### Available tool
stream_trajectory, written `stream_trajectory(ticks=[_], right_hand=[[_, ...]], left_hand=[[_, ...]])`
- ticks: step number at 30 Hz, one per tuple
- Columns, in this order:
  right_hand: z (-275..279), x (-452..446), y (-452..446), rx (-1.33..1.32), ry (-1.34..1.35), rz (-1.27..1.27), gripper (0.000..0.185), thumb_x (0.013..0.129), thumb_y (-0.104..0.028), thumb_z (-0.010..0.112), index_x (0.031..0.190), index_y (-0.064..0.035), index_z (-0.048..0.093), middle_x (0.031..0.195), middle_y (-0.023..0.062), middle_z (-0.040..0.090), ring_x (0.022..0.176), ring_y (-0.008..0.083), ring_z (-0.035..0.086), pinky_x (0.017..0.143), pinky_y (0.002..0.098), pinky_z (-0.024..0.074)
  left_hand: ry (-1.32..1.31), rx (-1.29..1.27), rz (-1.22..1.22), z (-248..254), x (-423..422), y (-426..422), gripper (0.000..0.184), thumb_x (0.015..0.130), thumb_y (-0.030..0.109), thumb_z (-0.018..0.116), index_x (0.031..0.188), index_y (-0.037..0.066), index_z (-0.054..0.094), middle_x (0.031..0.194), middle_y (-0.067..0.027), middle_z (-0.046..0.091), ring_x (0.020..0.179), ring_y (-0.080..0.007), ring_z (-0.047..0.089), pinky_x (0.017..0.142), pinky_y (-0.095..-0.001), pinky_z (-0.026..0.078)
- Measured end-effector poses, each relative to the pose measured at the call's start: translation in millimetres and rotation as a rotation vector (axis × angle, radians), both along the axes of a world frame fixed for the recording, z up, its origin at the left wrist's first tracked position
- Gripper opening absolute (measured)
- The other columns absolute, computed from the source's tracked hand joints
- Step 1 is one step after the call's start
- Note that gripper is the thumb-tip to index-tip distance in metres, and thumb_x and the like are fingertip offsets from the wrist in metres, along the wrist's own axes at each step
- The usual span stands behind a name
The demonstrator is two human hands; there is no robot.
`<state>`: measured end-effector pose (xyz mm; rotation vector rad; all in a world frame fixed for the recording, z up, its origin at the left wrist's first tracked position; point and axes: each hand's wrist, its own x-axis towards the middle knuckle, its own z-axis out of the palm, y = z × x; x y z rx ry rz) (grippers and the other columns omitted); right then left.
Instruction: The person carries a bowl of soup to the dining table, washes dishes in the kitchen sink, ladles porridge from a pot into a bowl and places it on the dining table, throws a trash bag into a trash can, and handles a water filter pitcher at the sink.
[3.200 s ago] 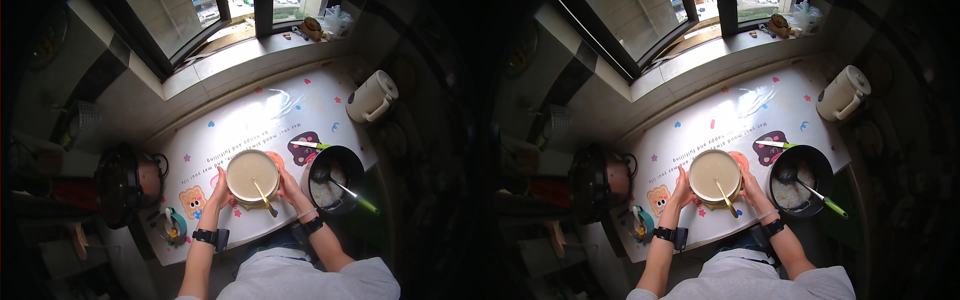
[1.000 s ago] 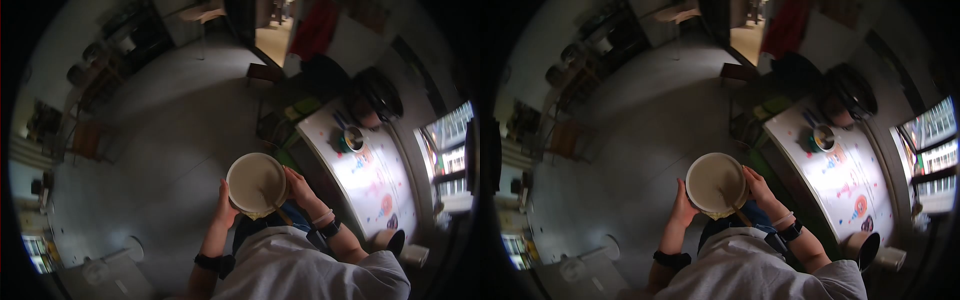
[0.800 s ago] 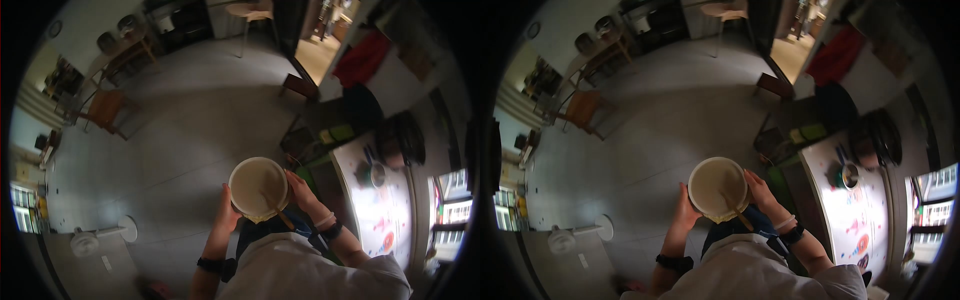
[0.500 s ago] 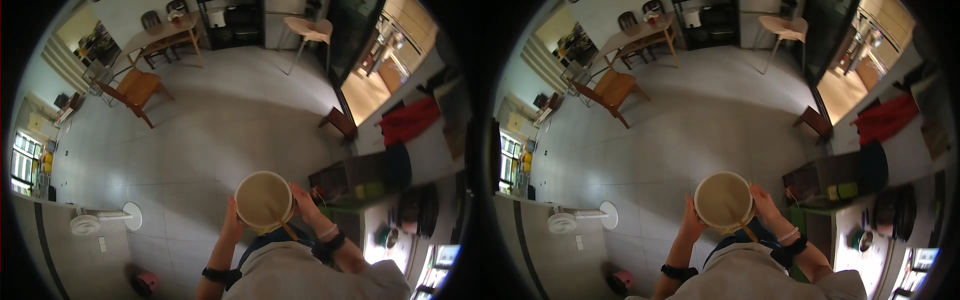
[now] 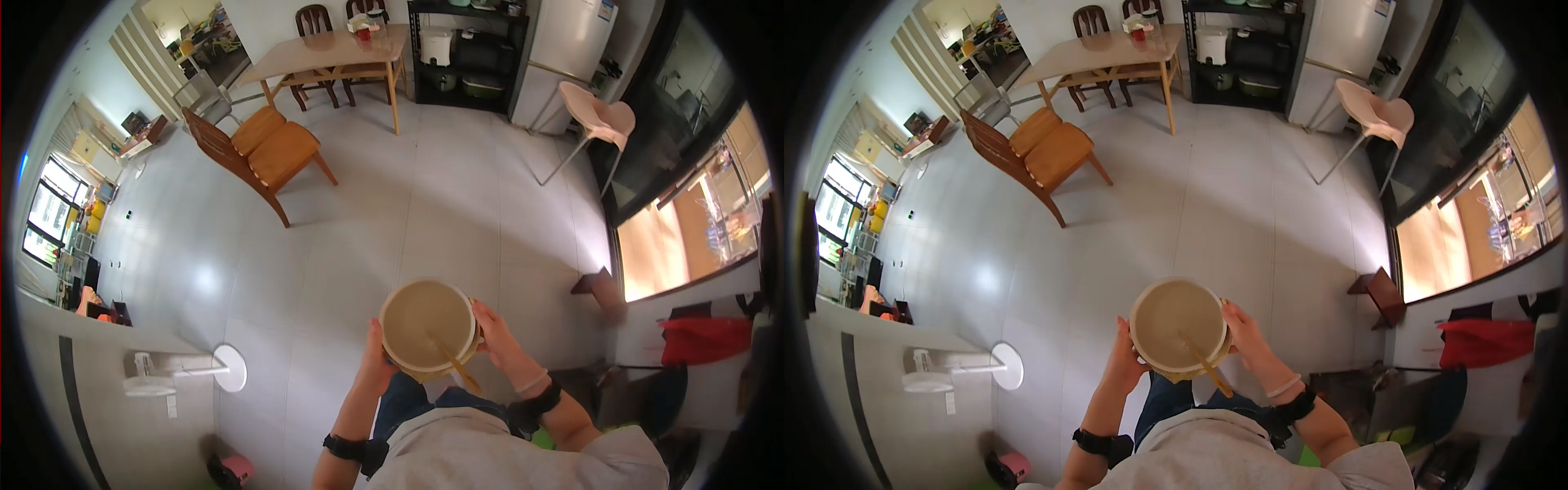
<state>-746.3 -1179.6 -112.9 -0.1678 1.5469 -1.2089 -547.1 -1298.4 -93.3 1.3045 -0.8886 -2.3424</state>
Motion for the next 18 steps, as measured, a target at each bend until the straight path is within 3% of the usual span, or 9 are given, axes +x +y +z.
stream_trajectory(ticks=[4,10,18], right_hand=[[14,-33,-112,-0.034,-0.019,-0.013,0.051,0.091,-0.049,0.043,0.13,-0.0155,0.044,0.111,0.0037,0.056,0.1,0.0149,0.055,0.074,0.0378,0.051],[19,-83,-287,-0.031,-0.031,-0.071,0.051,0.092,-0.048,0.042,0.129,-0.0136,0.045,0.114,0.0058,0.055,0.099,0.0167,0.057,0.077,0.0398,0.0514],[36,-174,-512,-0.092,-0.031,-0.012,0.044,0.095,-0.041,0.04,0.126,-0.0103,0.047,0.102,0.0028,0.058,0.089,0.0103,0.058,0.065,0.03,0.0529]], left_hand=[[-0.009,-0.009,-0.042,5,-36,-120,0.072,0.087,0.067,0.029,0.139,0.016,0.03,0.138,-0.0087,0.034,0.128,-0.0278,0.03,0.092,-0.0575,0.036],[-0.041,-0.046,-0.103,14,-87,-302,0.074,0.085,0.07,0.028,0.139,0.02,0.03,0.139,-0.0084,0.033,0.128,-0.0292,0.029,0.094,-0.0581,0.035],[-0.019,-0.044,-0.034,23,-176,-513,0.066,0.088,0.067,0.026,0.136,0.022,0.034,0.137,-0.0085,0.034,0.127,-0.0305,0.03,0.094,-0.0608,0.034]])
